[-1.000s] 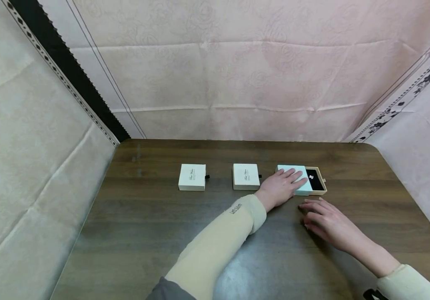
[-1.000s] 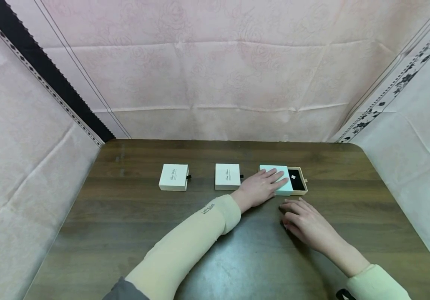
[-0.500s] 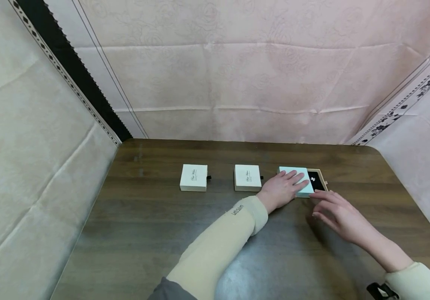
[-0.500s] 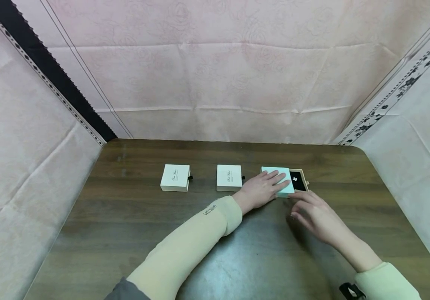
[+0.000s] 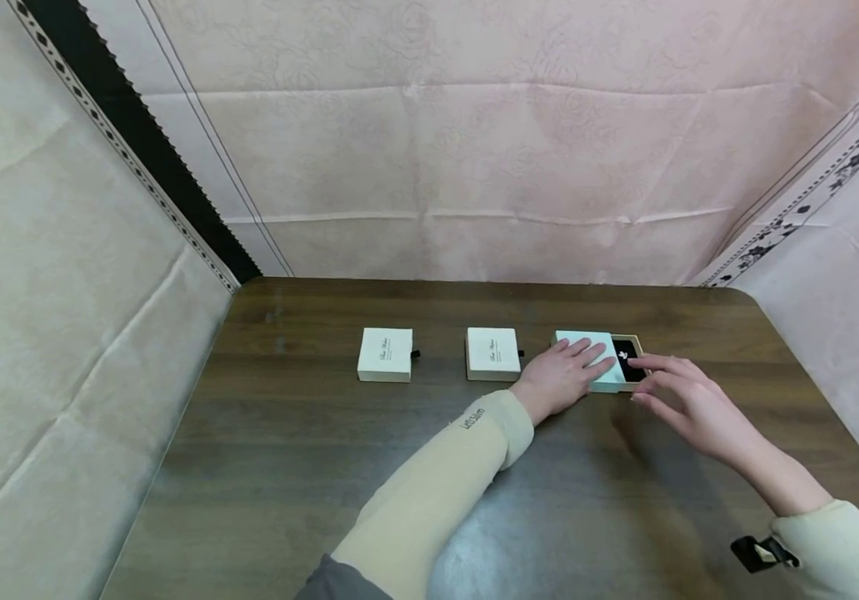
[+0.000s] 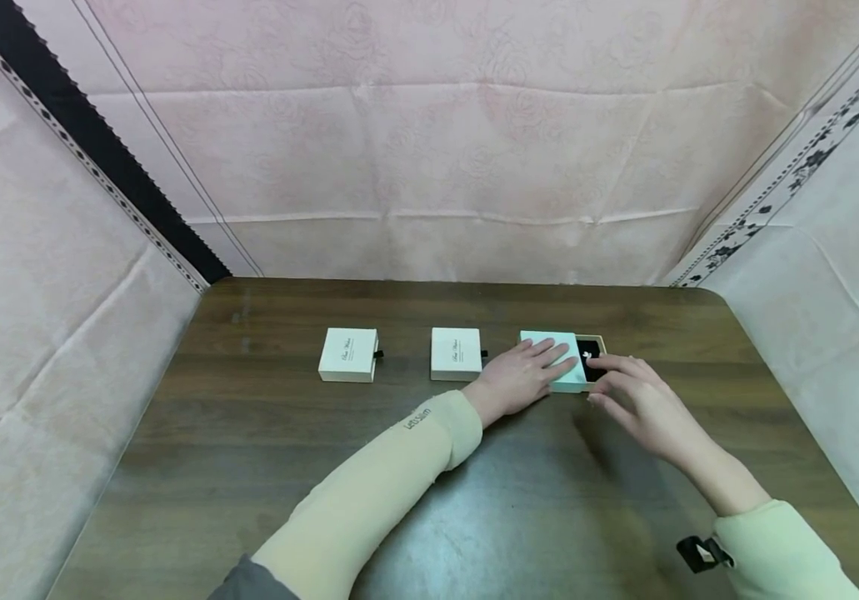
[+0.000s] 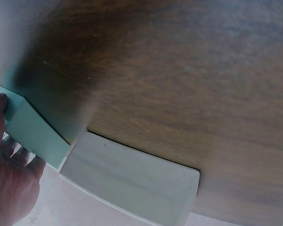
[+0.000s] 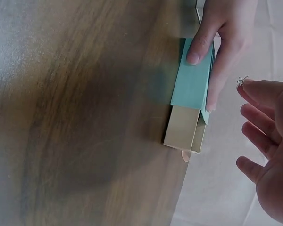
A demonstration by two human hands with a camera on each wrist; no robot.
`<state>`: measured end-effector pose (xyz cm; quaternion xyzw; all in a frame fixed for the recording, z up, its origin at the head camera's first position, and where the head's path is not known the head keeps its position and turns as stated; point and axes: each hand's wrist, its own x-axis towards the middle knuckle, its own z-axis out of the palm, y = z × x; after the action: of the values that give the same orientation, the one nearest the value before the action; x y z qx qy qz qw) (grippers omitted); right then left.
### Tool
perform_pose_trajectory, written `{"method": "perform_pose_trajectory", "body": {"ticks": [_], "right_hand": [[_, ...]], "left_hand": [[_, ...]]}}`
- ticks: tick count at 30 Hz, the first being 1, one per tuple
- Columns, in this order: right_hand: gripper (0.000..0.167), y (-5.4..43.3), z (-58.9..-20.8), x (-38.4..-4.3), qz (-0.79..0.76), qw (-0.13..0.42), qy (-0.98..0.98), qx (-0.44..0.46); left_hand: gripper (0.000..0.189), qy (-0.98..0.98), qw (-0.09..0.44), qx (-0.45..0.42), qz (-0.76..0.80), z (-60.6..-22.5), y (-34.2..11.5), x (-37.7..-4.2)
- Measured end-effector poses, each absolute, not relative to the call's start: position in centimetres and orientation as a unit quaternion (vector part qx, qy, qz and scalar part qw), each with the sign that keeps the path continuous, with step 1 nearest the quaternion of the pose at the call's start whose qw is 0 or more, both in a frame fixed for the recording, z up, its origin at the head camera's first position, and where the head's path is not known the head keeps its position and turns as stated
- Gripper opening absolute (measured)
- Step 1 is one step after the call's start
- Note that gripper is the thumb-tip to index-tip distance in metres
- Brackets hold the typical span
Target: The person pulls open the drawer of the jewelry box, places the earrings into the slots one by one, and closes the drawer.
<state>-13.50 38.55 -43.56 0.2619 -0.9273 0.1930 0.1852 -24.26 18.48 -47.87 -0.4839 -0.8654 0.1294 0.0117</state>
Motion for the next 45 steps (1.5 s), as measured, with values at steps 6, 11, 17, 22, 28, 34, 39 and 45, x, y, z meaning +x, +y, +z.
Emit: {"method": "perform_pose_trajectory", "body": {"ticks": [6,11,17,22,28,34,39,45], "right_hand": [[0.034,38.8,-43.9,-13.5,0.196,0.176,-0.933,0.246],[0.036,39.1,-44.9,-13.1,0.195,0.175,-0.931,0.254],[0.019,39.4,-46.9,-12.5,0.193,0.192,-0.912,0.307],[0.053,39.6,-48.6,-11.8,0.172,0.205,-0.906,0.329],[0.051,39.7,-49.8,-11.4,0.160,0.212,-0.898,0.352],[0.051,39.6,-49.8,-11.4,0.155,0.213,-0.895,0.361],[0.051,39.7,-49.7,-11.0,0.152,0.202,-0.901,0.353],[0.024,39.6,-49.1,-10.0,0.146,0.186,-0.925,0.298]], "left_hand": [[0.064,-0.862,0.029,-0.489,0.128,-48.0,18.4,-24.2],[0.064,-0.862,0.027,-0.490,0.127,-48.0,18.3,-24.1],[0.064,-0.861,0.032,-0.490,0.129,-47.8,18.2,-24.2],[0.064,-0.861,0.031,-0.491,0.133,-47.8,18.3,-24.2],[0.064,-0.862,0.024,-0.489,0.133,-47.9,18.3,-24.3],[0.065,-0.860,0.030,-0.491,0.136,-47.9,18.2,-24.2],[0.064,-0.860,0.033,-0.492,0.135,-48.0,18.2,-24.3],[0.065,-0.858,0.038,-0.493,0.135,-47.9,18.1,-24.2]]}}
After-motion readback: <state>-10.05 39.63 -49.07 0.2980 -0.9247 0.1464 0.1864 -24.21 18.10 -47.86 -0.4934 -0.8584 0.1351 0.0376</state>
